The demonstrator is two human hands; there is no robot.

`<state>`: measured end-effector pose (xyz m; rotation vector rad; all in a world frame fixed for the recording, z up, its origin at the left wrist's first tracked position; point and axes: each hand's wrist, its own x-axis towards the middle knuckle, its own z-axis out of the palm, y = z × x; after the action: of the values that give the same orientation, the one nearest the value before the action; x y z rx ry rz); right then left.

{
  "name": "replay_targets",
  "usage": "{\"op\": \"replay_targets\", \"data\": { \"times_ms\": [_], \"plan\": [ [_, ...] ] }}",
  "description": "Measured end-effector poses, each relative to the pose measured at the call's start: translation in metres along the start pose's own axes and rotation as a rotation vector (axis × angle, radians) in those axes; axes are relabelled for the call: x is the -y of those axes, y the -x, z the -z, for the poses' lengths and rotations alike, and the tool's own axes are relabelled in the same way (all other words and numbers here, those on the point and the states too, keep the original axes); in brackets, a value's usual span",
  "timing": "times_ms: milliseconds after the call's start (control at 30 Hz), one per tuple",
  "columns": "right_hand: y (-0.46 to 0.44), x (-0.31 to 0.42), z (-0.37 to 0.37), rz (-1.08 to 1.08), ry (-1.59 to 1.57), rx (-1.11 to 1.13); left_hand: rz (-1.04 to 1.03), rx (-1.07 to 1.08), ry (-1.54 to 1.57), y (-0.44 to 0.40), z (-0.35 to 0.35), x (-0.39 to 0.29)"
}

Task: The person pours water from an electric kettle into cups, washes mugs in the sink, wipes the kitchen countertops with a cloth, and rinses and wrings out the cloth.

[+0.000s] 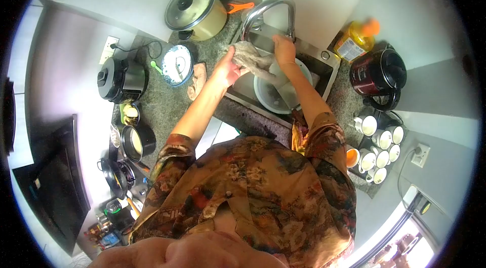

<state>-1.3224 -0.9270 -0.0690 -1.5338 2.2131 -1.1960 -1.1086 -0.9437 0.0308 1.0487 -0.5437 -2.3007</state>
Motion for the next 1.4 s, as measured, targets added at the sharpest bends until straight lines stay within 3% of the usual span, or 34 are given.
{"op": "replay_targets", "data": {
  "times_ms": [33,100,133,300,367,433,500,567,700,767,800,833,867,900,967,1000,1067,1100,1167,1200,1233,1300,1367,1400],
  "plan": [
    [0.001,0.010,0.007,-0.001,0.001,0.000,-0.001,-0.018,0.007,-0.004,0.001,0.002],
    [0.011,0.031,0.017,0.260,-0.003,-0.334,-0.002,-0.035,0.017,-0.011,0.003,0.003],
    [0.019,0.037,0.016,0.260,0.000,-0.333,0.004,-0.072,-0.045,-0.014,0.004,0.004],
    [0.037,0.047,-0.025,-0.082,-0.585,-0.100,-0.022,-0.207,-0.261,-0.028,0.007,0.009],
    [0.023,0.043,-0.045,-0.090,-0.633,-0.099,-0.124,-0.051,-0.433,-0.034,0.013,0.009],
    [0.009,0.054,-0.048,-0.261,-0.752,0.056,-0.140,-0.010,-0.493,-0.045,0.021,0.010],
    [-0.001,0.059,-0.050,-0.266,-0.825,0.155,-0.165,0.033,-0.554,-0.055,0.026,0.002],
    [0.000,0.066,-0.044,-0.146,-0.593,0.374,-0.214,0.049,-0.718,-0.059,0.033,-0.009],
    [0.003,0.078,-0.031,0.037,-0.527,0.470,-0.292,0.109,-0.680,-0.064,0.051,-0.018],
    [-0.001,0.053,-0.055,-0.074,-0.633,0.595,-0.349,0.151,-0.633,-0.068,0.067,-0.011],
    [0.000,0.043,-0.070,-0.076,-0.633,0.594,-0.354,-0.024,-0.583,-0.061,0.066,-0.007],
    [0.002,0.037,-0.082,-0.258,-0.736,0.419,-0.358,-0.200,-0.529,-0.050,0.062,-0.003],
    [0.003,0.029,-0.092,-0.437,-0.829,0.240,-0.187,-0.405,-0.489,-0.040,0.057,0.002],
    [0.007,0.041,-0.084,-0.438,-0.828,0.245,-0.090,-0.417,-0.365,-0.040,0.066,0.018],
    [0.025,0.090,-0.057,-0.809,-1.134,-0.075,0.403,-0.281,-0.020,-0.012,0.033,0.016],
    [0.037,0.097,-0.061,-0.789,-1.153,-0.026,0.404,-0.280,-0.019,-0.023,0.045,0.027],
    [0.073,0.123,-0.067,-0.737,-1.261,-0.040,0.210,0.168,0.327,-0.062,0.091,0.065],
    [0.093,0.136,-0.064,-0.650,-1.194,-0.019,0.175,0.370,0.334,-0.070,0.104,0.067],
    [0.122,0.149,-0.058,-0.475,-1.068,0.042,-0.034,0.401,0.171,-0.063,0.106,0.071],
    [0.130,0.150,-0.055,-0.384,-1.009,0.083,-0.034,0.405,0.174,-0.064,0.105,0.074],
    [0.138,0.151,-0.052,-0.292,-0.953,0.115,-0.153,0.362,-0.162,-0.065,0.103,0.077],
    [0.113,0.140,-0.030,0.247,-0.183,0.034,-0.261,0.314,-0.503,-0.067,0.098,0.084],
    [0.073,0.077,-0.055,0.026,-0.205,0.077,0.076,-0.045,0.159,-0.078,0.091,0.090],
    [0.057,0.060,-0.059,-0.087,-0.148,0.064,0.018,-0.085,0.160,-0.086,0.096,0.100]
  ]
}}
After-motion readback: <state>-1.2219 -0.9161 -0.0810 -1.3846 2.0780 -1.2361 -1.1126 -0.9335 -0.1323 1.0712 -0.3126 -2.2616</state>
